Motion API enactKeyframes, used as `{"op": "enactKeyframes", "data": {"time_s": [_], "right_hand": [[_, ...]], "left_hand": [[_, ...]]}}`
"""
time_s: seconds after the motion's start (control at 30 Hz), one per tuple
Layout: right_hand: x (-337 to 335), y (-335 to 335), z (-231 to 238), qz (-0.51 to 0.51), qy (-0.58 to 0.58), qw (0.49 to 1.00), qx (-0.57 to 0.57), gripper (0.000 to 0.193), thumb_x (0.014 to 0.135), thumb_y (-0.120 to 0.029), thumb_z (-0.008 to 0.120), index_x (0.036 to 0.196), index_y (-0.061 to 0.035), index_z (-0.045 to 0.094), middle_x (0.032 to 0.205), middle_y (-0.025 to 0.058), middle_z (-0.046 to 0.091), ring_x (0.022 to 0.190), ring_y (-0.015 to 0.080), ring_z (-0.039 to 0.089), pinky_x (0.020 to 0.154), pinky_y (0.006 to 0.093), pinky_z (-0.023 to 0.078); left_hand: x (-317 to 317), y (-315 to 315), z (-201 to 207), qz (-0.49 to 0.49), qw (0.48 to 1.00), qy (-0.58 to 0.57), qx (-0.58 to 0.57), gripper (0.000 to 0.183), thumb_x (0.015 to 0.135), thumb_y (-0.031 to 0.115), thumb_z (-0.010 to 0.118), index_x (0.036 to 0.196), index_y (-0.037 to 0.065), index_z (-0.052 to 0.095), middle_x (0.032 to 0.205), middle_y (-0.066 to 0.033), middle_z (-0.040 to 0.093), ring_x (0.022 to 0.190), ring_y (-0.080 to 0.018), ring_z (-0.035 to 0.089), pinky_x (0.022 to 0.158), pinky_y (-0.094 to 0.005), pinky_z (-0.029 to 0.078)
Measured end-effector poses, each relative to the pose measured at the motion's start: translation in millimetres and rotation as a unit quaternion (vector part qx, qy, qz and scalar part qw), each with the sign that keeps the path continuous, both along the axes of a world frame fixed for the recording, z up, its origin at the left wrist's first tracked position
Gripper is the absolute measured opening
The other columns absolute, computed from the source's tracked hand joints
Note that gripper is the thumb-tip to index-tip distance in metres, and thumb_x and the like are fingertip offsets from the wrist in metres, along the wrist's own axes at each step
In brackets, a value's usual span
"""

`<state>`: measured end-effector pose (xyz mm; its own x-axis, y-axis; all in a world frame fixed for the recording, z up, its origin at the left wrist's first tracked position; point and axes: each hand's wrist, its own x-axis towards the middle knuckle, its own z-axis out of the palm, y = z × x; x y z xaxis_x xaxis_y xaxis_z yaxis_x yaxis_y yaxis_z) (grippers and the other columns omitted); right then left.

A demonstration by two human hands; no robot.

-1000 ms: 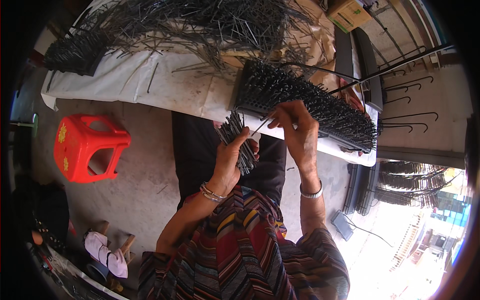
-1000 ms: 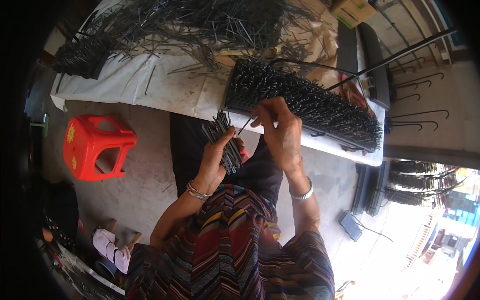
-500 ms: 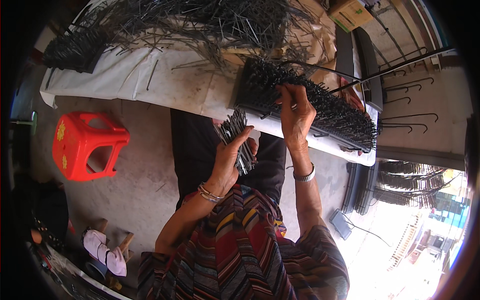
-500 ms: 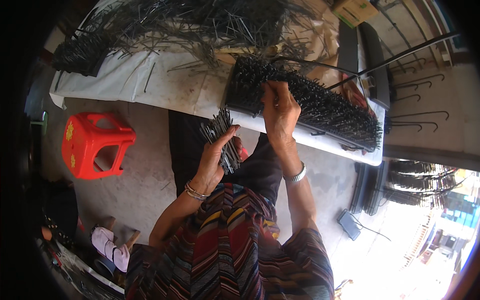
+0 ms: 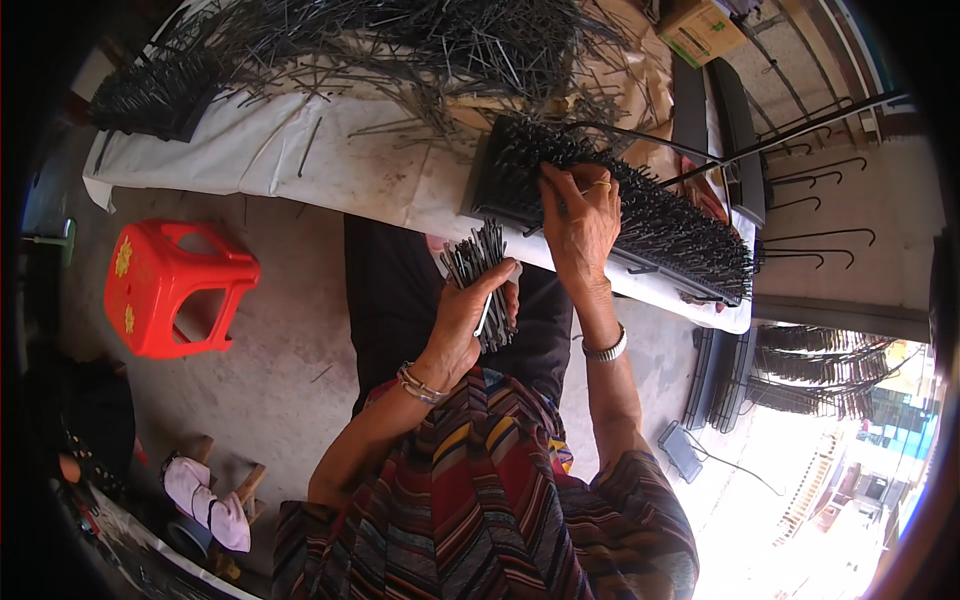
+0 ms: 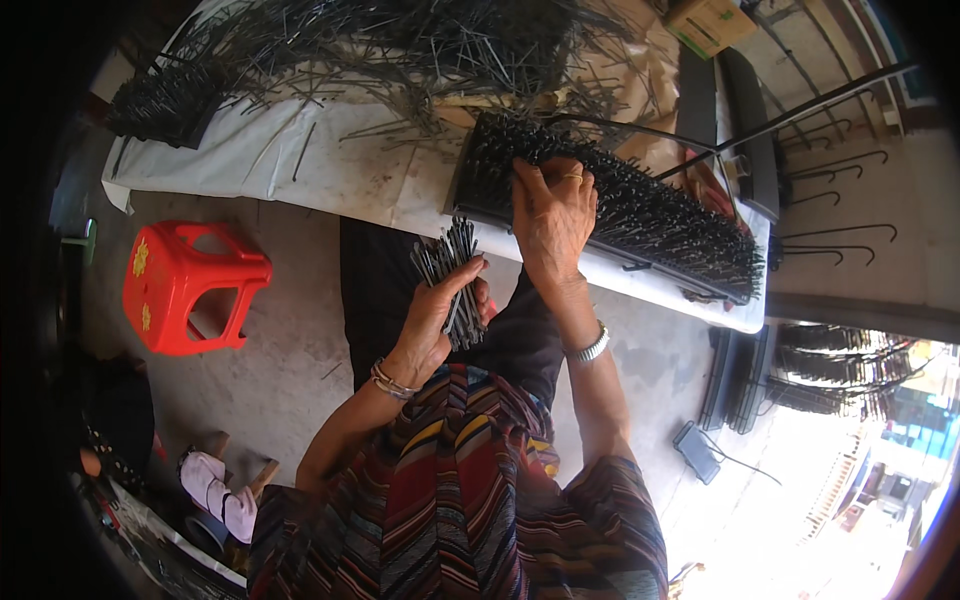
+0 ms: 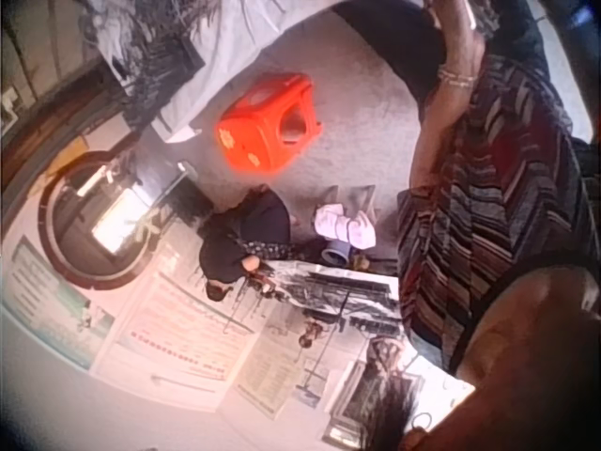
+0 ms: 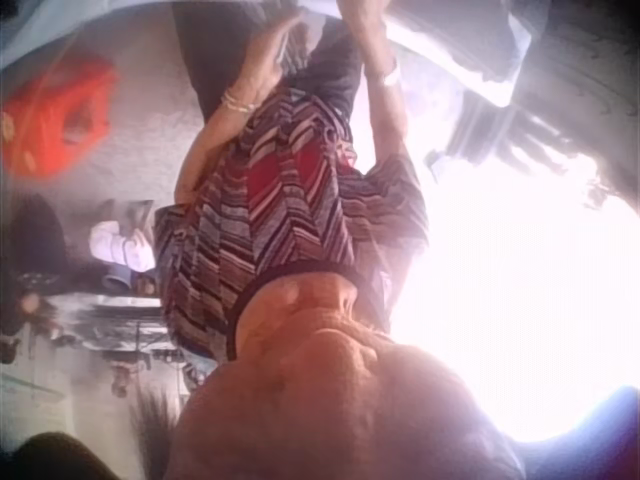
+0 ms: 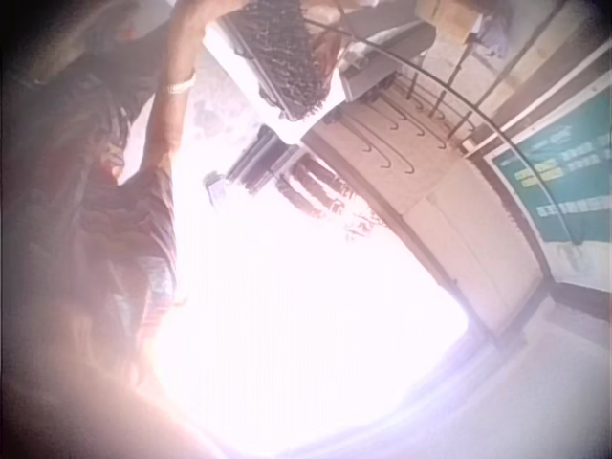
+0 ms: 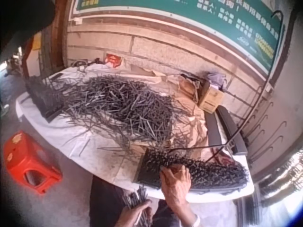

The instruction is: The person inserts metal spikes into a perforated base by hand, gathers a bundle of spikes from a pile on the table, and inserts spikes into the perforated base.

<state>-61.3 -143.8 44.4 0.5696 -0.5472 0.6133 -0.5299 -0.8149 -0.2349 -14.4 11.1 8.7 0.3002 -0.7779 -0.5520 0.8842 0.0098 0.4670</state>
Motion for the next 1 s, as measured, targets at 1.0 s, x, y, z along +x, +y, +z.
{"op": "enactKeyframes", "data": {"time_s": [1.0], "right_hand": [[-25.0,39.1,28.8,0.144,-0.03,0.884,0.443,0.005,0.09,0.0,0.057,0.093,0.0033,0.057,0.078,0.0099,0.068,0.061,0.0131,0.064,0.055,0.0258,0.048]], "left_hand": [[12.7,-6.0,-6.1,0.044,0.997,0.063,-0.017,0.024,0.086,0.023,0.071,0.094,0.001,0.065,0.079,-0.0118,0.069,0.069,-0.0206,0.068,0.056,-0.0358,0.058]]}}
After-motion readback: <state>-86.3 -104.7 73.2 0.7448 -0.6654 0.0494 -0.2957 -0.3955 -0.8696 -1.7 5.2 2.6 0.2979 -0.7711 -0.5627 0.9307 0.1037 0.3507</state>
